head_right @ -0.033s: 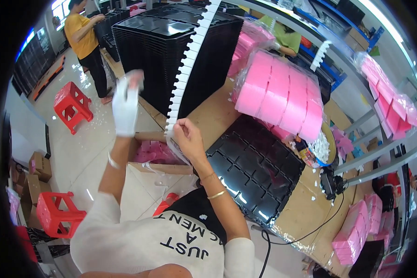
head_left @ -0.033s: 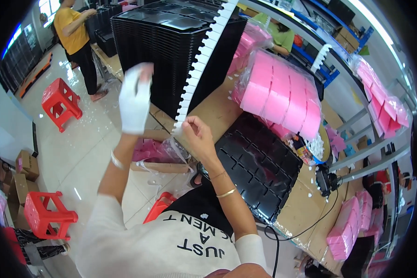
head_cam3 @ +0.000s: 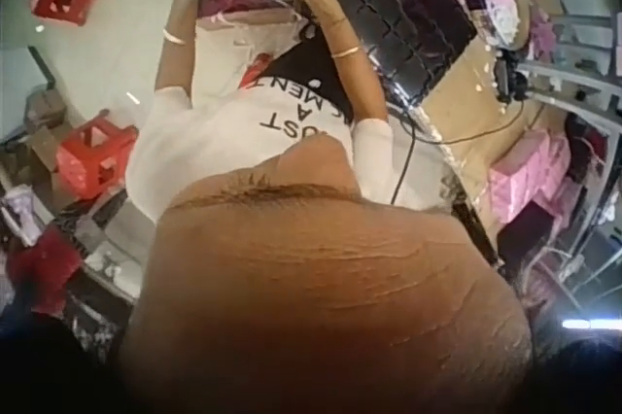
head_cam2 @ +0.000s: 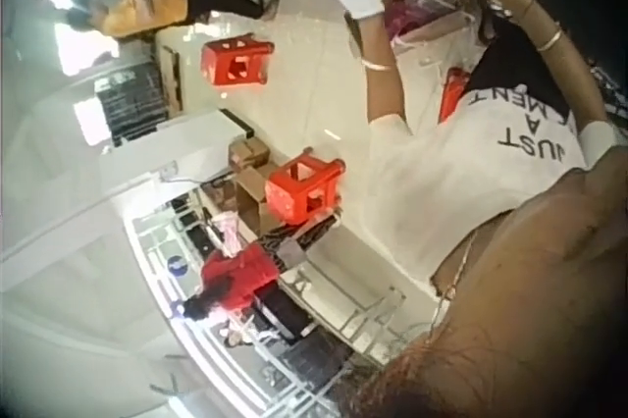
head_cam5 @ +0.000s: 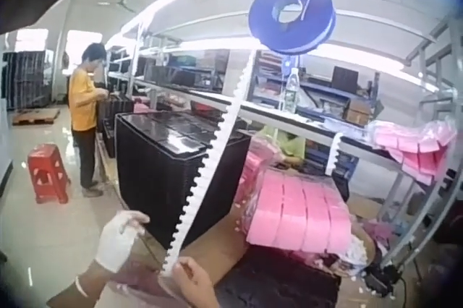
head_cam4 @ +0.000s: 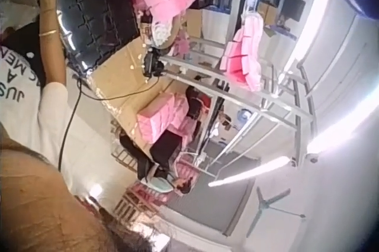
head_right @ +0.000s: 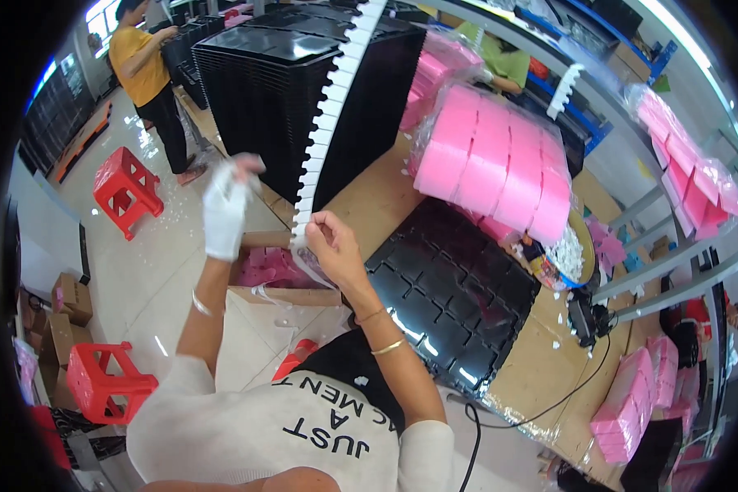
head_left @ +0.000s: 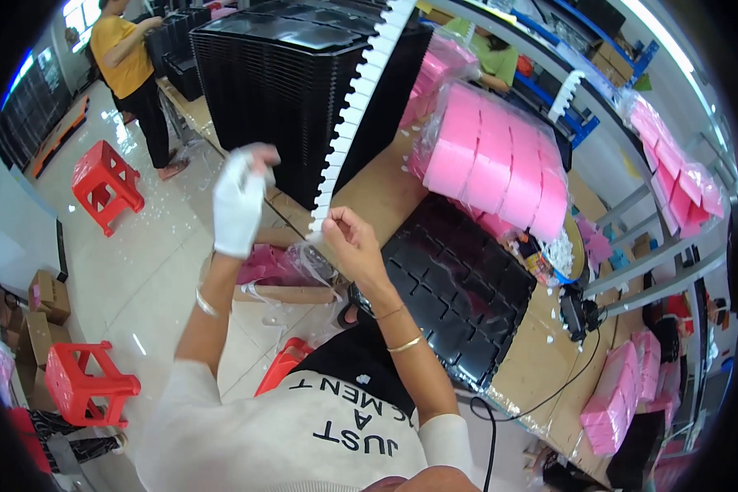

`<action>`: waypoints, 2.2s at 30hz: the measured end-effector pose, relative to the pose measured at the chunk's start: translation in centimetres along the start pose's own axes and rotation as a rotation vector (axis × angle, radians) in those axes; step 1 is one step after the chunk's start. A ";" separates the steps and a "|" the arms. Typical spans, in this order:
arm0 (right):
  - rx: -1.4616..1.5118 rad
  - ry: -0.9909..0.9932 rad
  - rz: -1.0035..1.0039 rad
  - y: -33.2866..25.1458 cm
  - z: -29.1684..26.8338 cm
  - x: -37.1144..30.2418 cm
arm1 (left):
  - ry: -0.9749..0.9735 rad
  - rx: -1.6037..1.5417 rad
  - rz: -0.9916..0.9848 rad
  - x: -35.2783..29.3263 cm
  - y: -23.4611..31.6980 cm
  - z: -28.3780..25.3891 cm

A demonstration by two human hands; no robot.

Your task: The person assembles pink foam dividers into a black plastic tray by hand.

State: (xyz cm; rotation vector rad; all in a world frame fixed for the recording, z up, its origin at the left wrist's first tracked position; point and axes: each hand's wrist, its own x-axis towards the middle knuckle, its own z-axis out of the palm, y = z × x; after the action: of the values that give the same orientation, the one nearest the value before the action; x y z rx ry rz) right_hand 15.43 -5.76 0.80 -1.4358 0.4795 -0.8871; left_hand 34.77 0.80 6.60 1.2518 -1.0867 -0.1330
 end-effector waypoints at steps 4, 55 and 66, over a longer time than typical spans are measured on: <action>0.304 -0.213 0.157 -3.1 -0.7 -4.4 | -0.738 -0.392 -0.669 -9.8 -0.5 -1.7; -1.689 0.182 -0.271 5.4 -28.4 4.0 | -0.351 -0.109 -0.973 -15.5 -1.3 5.9; -1.807 0.049 -0.285 3.7 -27.7 4.6 | -0.595 -0.111 -0.965 -14.9 -1.4 8.9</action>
State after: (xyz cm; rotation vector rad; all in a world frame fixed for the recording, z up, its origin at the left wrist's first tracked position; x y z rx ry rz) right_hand -1.94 -27.35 -5.05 -3.1514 1.2879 -0.5767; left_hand 21.16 3.31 -3.98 1.5871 -0.8450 -1.3439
